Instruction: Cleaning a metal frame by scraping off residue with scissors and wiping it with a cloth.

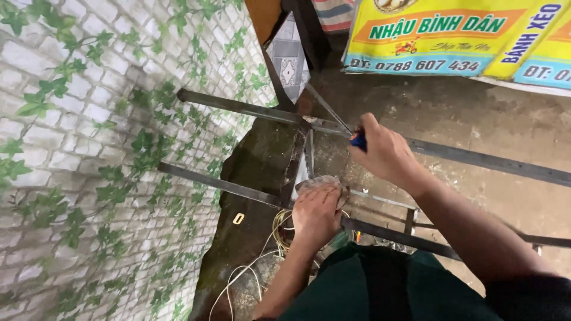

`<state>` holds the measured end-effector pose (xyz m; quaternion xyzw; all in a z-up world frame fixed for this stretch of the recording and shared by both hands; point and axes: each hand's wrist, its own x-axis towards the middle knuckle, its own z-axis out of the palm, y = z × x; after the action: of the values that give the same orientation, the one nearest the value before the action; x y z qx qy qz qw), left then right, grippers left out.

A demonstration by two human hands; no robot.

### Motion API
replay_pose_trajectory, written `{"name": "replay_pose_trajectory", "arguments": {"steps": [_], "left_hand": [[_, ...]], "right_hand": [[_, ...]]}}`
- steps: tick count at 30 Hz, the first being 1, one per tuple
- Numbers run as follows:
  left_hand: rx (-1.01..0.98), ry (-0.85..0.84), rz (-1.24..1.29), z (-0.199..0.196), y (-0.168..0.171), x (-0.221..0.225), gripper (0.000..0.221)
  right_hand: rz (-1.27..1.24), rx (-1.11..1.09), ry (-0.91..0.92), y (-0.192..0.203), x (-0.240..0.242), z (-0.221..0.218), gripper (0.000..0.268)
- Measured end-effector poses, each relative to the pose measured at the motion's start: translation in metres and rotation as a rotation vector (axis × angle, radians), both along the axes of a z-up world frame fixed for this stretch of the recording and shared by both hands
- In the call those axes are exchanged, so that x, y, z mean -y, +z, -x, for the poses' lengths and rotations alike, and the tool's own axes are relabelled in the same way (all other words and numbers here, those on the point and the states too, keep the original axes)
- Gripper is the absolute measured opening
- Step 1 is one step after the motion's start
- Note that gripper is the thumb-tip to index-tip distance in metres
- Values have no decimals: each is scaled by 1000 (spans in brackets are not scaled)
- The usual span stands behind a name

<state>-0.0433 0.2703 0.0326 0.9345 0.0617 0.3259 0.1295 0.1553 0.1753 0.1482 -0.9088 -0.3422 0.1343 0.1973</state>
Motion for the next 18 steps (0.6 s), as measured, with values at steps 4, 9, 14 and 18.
{"name": "replay_pose_trajectory", "arguments": {"steps": [4, 9, 14, 18], "left_hand": [[-2, -20, 20, -1, 5, -1, 55], [-31, -12, 45, 2, 7, 1, 49], [-15, -32, 47, 3, 19, 0, 43], [-12, -24, 53, 3, 16, 2, 32]], "right_hand": [[-10, -8, 29, 6, -55, -16, 33], [35, -39, 183, 6, -113, -37, 37], [108, -25, 259, 18, -130, -41, 44], [187, 92, 359, 28, -137, -33, 43]]}}
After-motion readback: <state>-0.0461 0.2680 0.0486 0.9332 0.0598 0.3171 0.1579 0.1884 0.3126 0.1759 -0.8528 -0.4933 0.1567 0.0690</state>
